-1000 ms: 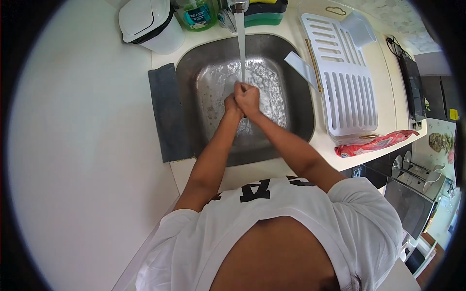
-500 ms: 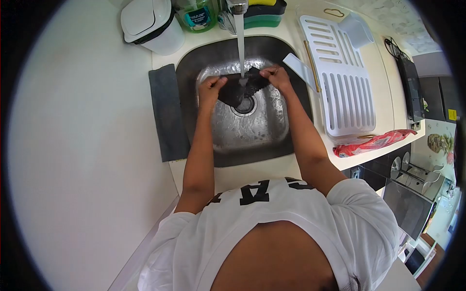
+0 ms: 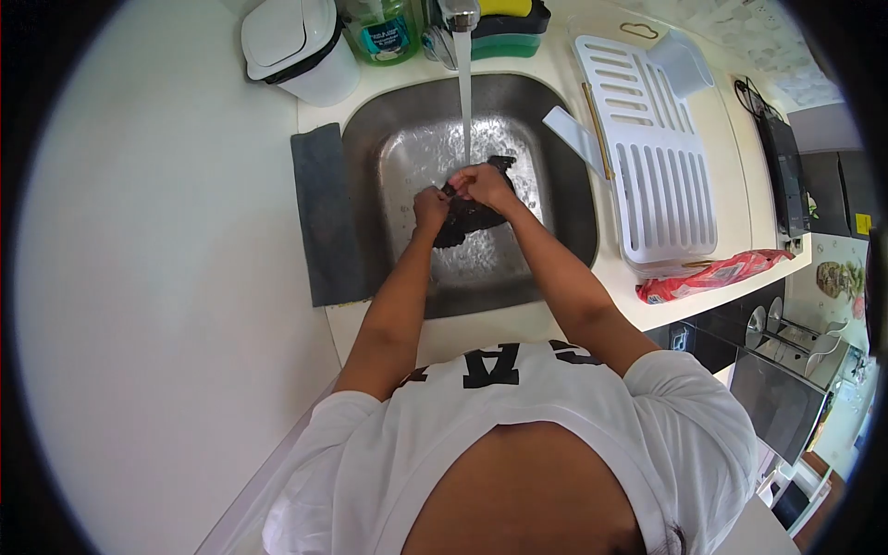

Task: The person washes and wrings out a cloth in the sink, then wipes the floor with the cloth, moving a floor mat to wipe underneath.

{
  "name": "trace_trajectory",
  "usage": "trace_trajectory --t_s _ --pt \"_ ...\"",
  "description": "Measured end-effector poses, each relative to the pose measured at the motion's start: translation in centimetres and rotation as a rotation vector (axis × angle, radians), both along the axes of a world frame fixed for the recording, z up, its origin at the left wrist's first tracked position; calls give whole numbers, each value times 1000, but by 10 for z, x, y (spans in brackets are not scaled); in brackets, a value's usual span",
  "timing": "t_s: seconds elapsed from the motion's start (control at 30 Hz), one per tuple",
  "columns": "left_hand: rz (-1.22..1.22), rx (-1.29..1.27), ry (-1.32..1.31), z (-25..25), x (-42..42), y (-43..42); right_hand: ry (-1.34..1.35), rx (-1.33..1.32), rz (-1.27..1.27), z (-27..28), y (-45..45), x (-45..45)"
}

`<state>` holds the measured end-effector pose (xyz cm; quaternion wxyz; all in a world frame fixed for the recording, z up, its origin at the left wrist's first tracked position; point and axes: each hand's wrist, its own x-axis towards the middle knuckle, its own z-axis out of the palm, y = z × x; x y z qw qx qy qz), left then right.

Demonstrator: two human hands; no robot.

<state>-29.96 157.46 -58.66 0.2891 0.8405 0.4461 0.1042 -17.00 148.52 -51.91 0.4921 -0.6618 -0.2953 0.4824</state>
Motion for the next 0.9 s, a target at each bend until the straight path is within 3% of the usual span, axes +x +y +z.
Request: trace_trajectory --t_s 0.03,0.07,0.1,0.13,0.2,0.27,0.33,0.37,0.4,0.47,0.53,0.57,0.6,0.67,0.7,0.8,0.9 --pt "15 -179 -87 21 6 -2 -422 66 43 -14 2 4" --pt "29 -360 -173 43 10 -3 -422 68 40 -13 -3 5" --pt "34 -541 -385 68 13 -3 -841 49 28 -9 -11 5" --pt "32 -541 -386 86 12 -2 -966 -20 24 -8 -17 10" --pt "105 -638 -710 113 5 5 -1211 -173 16 -7 -30 20" --pt "170 -620 -692 120 -5 11 -347 -111 56 -5 -27 39" --pt "281 -536 -606 97 -15 16 -359 -164 -20 20 -22 21" --pt "281 -532 -612 96 -12 14 -476 -29 -63 25 -19 12" --pt "476 -817 -587 112 -5 5 -591 104 -106 30 -19 2" --pt "674 -1102 -550 114 2 -3 -604 216 -61 50 -20 -20" --pt "739 -1746 -888 72 11 3 -539 222 125 76 -24 -37" --pt "825 -1802 -956 54 12 7 -520 252 106 78 -27 -42" --pt "825 -1803 -962 69 11 0 -523 252 111 77 -28 -43" --pt "680 -1642 -707 132 15 -23 -6 304 -224 70 -32 -42" --pt "798 -1705 -696 147 21 -31 280 272 -318 72 -32 -38" --pt "801 -1610 -937 141 34 -54 225 335 -535 60 -20 -28" --pt "729 -1596 -903 160 41 -61 569 306 -473 96 -23 -19"
